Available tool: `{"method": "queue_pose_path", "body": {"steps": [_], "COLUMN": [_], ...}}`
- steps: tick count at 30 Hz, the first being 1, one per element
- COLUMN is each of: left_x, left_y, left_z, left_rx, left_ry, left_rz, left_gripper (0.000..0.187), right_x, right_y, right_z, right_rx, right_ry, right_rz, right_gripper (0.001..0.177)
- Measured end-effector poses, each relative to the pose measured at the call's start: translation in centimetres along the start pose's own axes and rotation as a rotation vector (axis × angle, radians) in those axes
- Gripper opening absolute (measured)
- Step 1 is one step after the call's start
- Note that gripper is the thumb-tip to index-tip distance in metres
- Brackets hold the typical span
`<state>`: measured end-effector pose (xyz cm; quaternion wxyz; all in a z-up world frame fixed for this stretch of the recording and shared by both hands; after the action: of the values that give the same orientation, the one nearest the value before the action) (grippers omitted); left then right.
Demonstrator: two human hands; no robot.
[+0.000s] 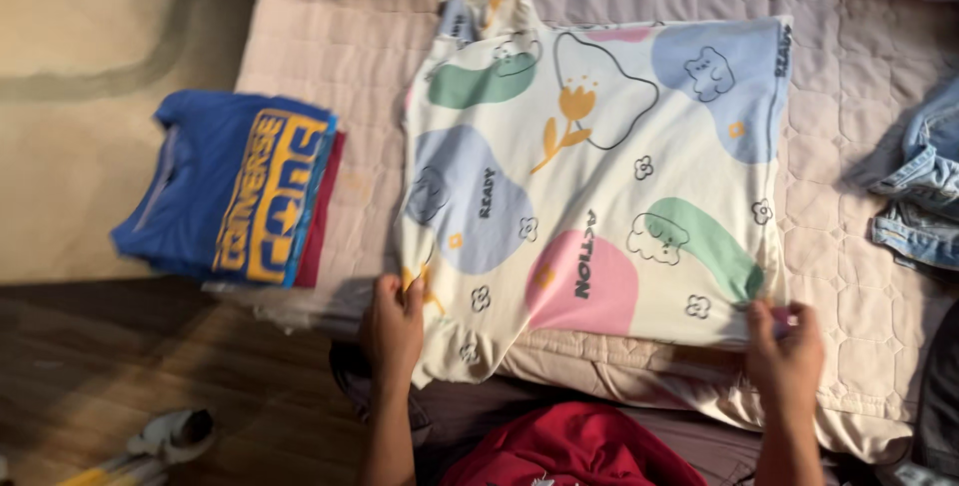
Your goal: The person folds a blue t-shirt and a patterned shirt on a bed by hand, placing them onto a stack of folded clothes.
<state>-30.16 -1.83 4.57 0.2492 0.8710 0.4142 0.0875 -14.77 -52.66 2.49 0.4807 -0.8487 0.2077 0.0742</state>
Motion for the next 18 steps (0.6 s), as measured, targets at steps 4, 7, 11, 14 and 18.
{"method": "queue_pose_path", "body": {"steps": [4,7,11,14,18], "left_x": [-0.5,-2.7,-4.6,-3.0,-2.2], "left_y": [-0.7,-0.1,0.7,-0.8,-3.4], "left_z": [0.9,0.5,-1.1,-1.8,-3.3], "left_rx": [-0.463,-0.624,-0.609,-0.948,-1.067], "left_ry": [-0.126,-0.179,-0.279,-0.359,-0.362], "left_rz": [-0.046,-0.042,-0.127,-0.288,-0.215], "left_gripper": [0.043,0.053,0.062,0.043,0.040], "right_x": [1.5,0.8,-0.8,-1.9,-3.1], "right_y": [0.8,1.7,-0.2,-2.4,-3.7], "right_z": [-3.9,-5.1,-3.9,-5.6,-9.1], "right_rx": [-0.004,0.060,-0.045,-0.183,-0.338], "right_ry": [0.038,0.083,0.061,0.075,0.127], "right_rz": [-0.131,-0.143,-0.124,-0.092,-0.082], "right_gripper": [0.029,0.030,0.032,0.026,0.022]}}
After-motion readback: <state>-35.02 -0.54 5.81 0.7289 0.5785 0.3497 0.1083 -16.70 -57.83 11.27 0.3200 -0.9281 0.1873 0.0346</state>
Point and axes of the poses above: each hand's wrist, its own x-axis towards the middle knuckle, its own z-axis out of the palm, y = z × x, the point moved 5 cm from there along x, towards the middle knuckle
